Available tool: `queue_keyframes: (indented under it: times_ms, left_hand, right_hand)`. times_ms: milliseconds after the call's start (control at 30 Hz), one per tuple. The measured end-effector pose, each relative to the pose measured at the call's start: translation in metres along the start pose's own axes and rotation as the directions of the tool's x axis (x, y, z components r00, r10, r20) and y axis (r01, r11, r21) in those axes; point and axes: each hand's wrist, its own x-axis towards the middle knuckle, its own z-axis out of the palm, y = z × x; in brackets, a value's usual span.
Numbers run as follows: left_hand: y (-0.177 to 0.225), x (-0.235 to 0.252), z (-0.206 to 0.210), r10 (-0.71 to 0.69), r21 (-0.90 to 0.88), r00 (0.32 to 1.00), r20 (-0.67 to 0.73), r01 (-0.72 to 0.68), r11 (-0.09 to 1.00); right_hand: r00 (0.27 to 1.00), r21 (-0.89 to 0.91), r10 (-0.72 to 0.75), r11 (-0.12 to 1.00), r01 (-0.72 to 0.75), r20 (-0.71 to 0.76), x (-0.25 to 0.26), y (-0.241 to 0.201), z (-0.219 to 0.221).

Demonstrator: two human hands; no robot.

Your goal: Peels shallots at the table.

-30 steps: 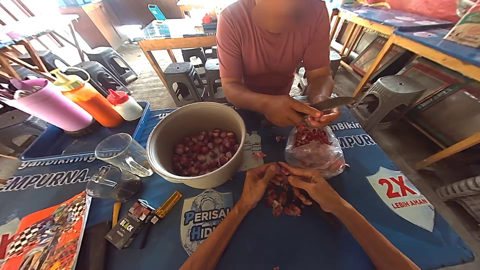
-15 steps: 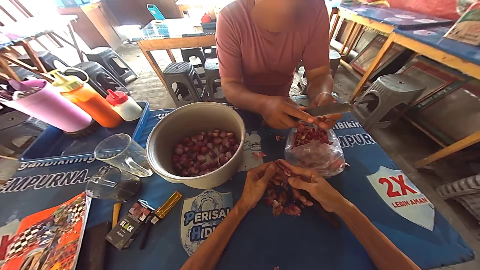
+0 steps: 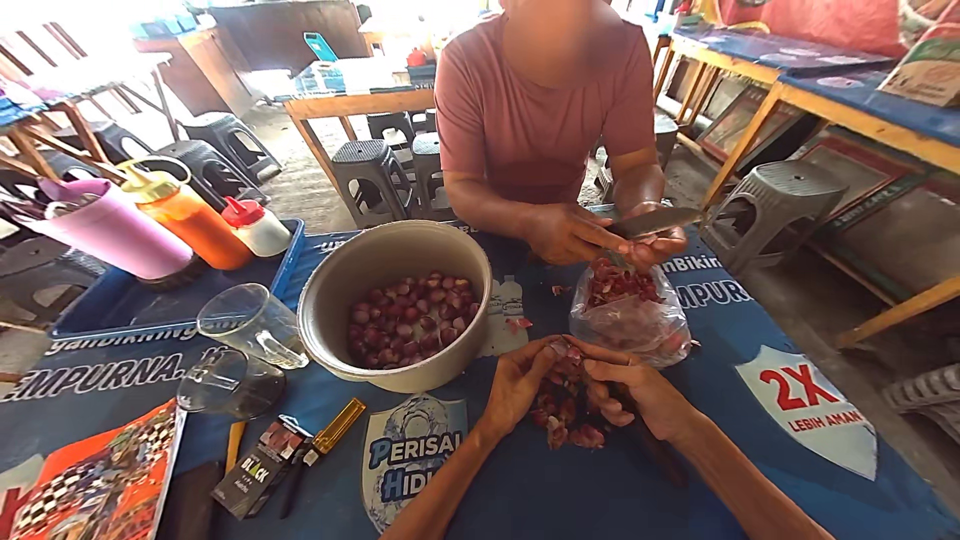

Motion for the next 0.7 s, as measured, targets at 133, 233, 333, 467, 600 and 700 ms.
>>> queue_keyframes:
  times_ms: [133, 233, 333, 467, 600, 700]
  left_hand:
    - [0.0021, 0.0012, -0.0001, -0.059, -0.042, 0.998, -0.015, 0.059, 0.997]
    - [0.0023, 0.0033, -0.0002, -0.062, -0.075, 0.997, -0.037, 0.059, 0.995]
    - [-0.0003, 0.0042, -0.0009, -0.055, -0.102, 0.996, -0.070, 0.048, 0.994]
    - [-0.0010, 0.0034, -0.0014, -0.047, -0.095, 0.997, -0.060, 0.041, 0.995]
    - [0.0005, 0.0029, -0.0011, -0.061, -0.096, 0.996, -0.071, 0.054, 0.994]
    - [-0.0006, 0.0022, -0.0014, -0.076, -0.091, 0.992, -0.096, 0.067, 0.994]
  right_hand:
    - [0.999, -0.022, -0.034, 0.999, 0.033, -0.020, -0.0002, 0.0016, 0.0037]
    - [0.998, -0.046, -0.045, 0.998, 0.043, -0.043, 0.0014, 0.0023, 0.0048]
    - [0.998, -0.042, -0.051, 0.998, 0.050, -0.037, 0.0031, 0.0025, 0.0055]
    - [0.998, -0.032, -0.044, 0.999, 0.043, -0.047, 0.0022, 0.0023, 0.0062]
    - [0.995, -0.092, -0.100, 0.991, 0.100, 0.013, 0.0022, 0.0027, 0.0039]
    - [0.989, -0.146, -0.132, 0.979, 0.140, 0.063, 0.0029, 0.0066, 0.0025]
